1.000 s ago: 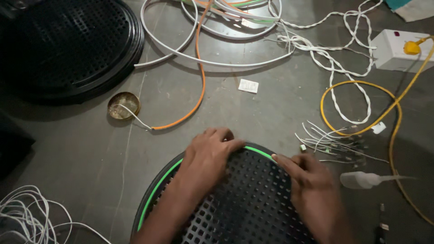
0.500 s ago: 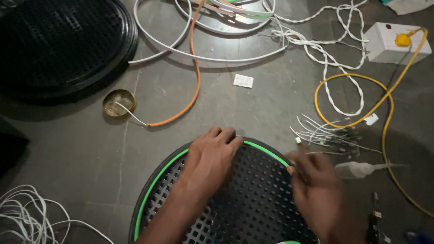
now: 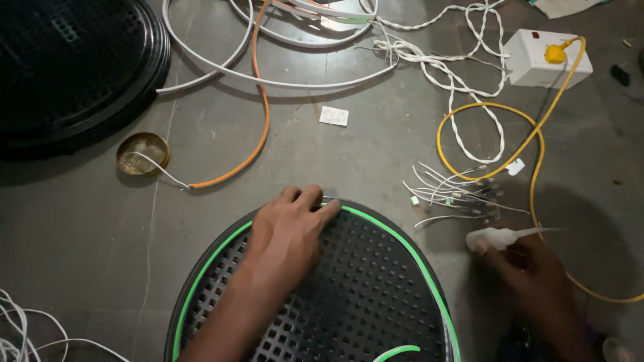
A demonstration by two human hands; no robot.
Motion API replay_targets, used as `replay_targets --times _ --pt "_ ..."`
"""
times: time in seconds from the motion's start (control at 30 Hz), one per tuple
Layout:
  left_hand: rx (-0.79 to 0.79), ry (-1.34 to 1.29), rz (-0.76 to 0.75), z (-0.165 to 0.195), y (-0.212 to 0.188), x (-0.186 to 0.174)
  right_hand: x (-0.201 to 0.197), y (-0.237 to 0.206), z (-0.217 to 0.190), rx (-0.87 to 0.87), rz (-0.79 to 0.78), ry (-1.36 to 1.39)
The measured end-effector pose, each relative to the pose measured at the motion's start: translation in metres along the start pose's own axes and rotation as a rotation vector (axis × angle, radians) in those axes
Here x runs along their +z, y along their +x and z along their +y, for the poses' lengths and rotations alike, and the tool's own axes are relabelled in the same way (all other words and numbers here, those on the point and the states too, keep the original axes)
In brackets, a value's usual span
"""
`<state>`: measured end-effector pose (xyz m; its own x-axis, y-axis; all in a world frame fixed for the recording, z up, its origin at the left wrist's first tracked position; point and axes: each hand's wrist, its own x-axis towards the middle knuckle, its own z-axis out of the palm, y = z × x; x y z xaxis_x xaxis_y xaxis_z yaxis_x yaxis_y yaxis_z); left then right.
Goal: The person applies adhesive from a white bottle along the edge of a black perforated circular base, then presses a green LED strip into place. They continue this process around the perimeter, adjusting the strip to fit the curve.
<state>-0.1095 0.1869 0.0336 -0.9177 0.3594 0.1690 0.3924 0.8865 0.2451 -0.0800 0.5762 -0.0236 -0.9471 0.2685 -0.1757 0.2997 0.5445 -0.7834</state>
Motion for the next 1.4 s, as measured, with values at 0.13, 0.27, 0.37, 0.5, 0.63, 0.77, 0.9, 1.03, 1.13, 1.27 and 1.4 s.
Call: replay_targets --times 0.13,0.27,0.37,0.5,0.63,0.77,0.9,1.03,1.13,1.27,1.4 --pt "0.006 -0.015 0.021 -0.002 -0.001 0.002 0.008 -0.014 -0.040 -0.059 0.074 0.062" --pt "-0.007 -0.040 0.028 -0.001 -0.003 0.004 0.025 -0.026 -0.073 -0.163 -0.018 0.243" --pt "-0.003 -0.020 0.055 -0.001 -0.003 0.004 0.042 -0.032 -0.092 -0.292 -0.108 0.291" --pt "-0.012 -0.048 0.044 -0.001 -0.004 0.001 0.052 -0.050 -0.110 -0.262 -0.026 -0.106" --pt "-0.024 -0.030 -0.007 -0.001 -0.003 0.001 0.058 -0.055 -0.121 -0.402 0.027 -0.222" --pt "-0.020 -0.055 0.031 -0.001 -0.004 0.001 0.060 -0.054 -0.124 -0.532 0.009 -0.346" --pt "-0.026 -0.071 0.062 -0.001 -0.004 0.002 0.063 -0.055 -0.123 -0.564 0.007 -0.407" --pt "-0.036 -0.085 0.059 -0.001 -0.004 0.003 0.066 -0.056 -0.125 -0.547 0.004 -0.450" --pt "-0.048 -0.081 0.048 0.000 -0.004 0.003 0.068 -0.057 -0.129 -0.557 -0.009 -0.446" --pt "-0.058 -0.101 0.044 0.000 -0.004 0.003 0.069 -0.060 -0.134 -0.603 0.012 -0.453" --pt "-0.054 -0.085 0.022 0.000 -0.004 0.000 0.068 -0.060 -0.136 -0.618 0.011 -0.513"
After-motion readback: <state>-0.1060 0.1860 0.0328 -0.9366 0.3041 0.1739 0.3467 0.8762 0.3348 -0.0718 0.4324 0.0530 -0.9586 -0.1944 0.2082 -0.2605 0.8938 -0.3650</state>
